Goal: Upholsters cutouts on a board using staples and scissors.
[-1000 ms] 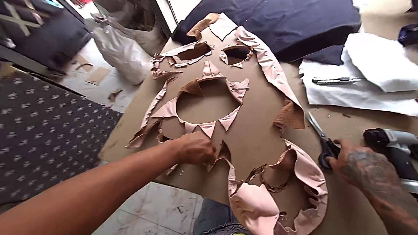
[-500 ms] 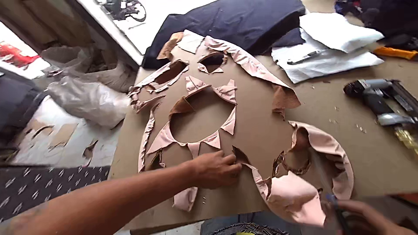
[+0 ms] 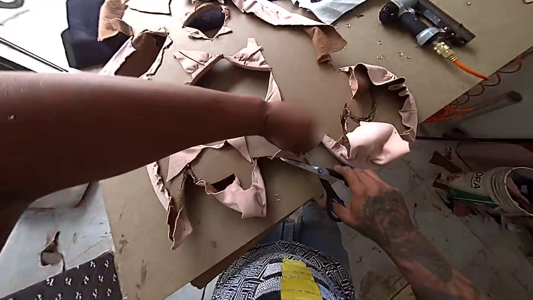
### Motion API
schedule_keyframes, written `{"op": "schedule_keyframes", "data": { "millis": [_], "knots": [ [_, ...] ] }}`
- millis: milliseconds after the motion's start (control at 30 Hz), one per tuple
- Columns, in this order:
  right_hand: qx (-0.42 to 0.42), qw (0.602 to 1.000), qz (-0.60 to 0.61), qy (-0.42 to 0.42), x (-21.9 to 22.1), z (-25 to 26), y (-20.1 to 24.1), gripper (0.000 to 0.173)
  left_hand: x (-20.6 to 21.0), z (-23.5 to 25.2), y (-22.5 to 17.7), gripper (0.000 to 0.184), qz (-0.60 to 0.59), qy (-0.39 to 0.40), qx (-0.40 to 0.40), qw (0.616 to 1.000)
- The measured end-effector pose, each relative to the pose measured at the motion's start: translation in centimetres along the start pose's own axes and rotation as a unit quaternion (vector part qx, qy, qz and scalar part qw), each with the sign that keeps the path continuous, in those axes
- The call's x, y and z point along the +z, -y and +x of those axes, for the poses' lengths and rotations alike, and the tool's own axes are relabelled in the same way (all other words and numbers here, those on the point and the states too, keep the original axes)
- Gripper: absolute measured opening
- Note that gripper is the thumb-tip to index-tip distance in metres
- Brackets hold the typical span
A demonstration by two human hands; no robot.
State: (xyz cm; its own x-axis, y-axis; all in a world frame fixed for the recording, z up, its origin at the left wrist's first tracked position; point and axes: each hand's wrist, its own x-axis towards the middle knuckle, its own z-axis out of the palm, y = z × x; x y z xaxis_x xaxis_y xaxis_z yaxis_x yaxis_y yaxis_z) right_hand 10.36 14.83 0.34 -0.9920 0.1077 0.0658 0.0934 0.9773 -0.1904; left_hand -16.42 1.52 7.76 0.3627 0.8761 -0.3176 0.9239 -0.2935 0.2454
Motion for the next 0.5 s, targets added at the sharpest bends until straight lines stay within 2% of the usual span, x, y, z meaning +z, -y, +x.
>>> {"op": "schedule_keyframes", "data": {
  "millis": [167, 333, 400, 500],
  "knots": [
    [-0.005, 1.0, 0.004, 0.001, 0.2, 2.9, 2.0, 0.077, -0.9, 0.5, -0.9, 0.008, 0.041, 0.029, 0.013, 0.999],
    [-0.103, 0.994, 0.007, -0.03, 0.6, 2.9, 0.0, 0.062, -0.9, 0.4, -1.1, 0.002, 0.046, 0.031, -0.005, 0.998],
    [-0.096, 0.995, -0.011, 0.006, -0.5, 3.6, 0.6, 0.058, -0.9, 0.2, -1.4, 0.002, 0.049, 0.028, -0.01, 0.998],
    [-0.079, 0.995, -0.025, 0.054, -1.6, 5.4, 1.9, 0.063, -0.5, -0.1, -1.7, 0.003, 0.041, 0.014, -0.009, 0.999]
  ]
}}
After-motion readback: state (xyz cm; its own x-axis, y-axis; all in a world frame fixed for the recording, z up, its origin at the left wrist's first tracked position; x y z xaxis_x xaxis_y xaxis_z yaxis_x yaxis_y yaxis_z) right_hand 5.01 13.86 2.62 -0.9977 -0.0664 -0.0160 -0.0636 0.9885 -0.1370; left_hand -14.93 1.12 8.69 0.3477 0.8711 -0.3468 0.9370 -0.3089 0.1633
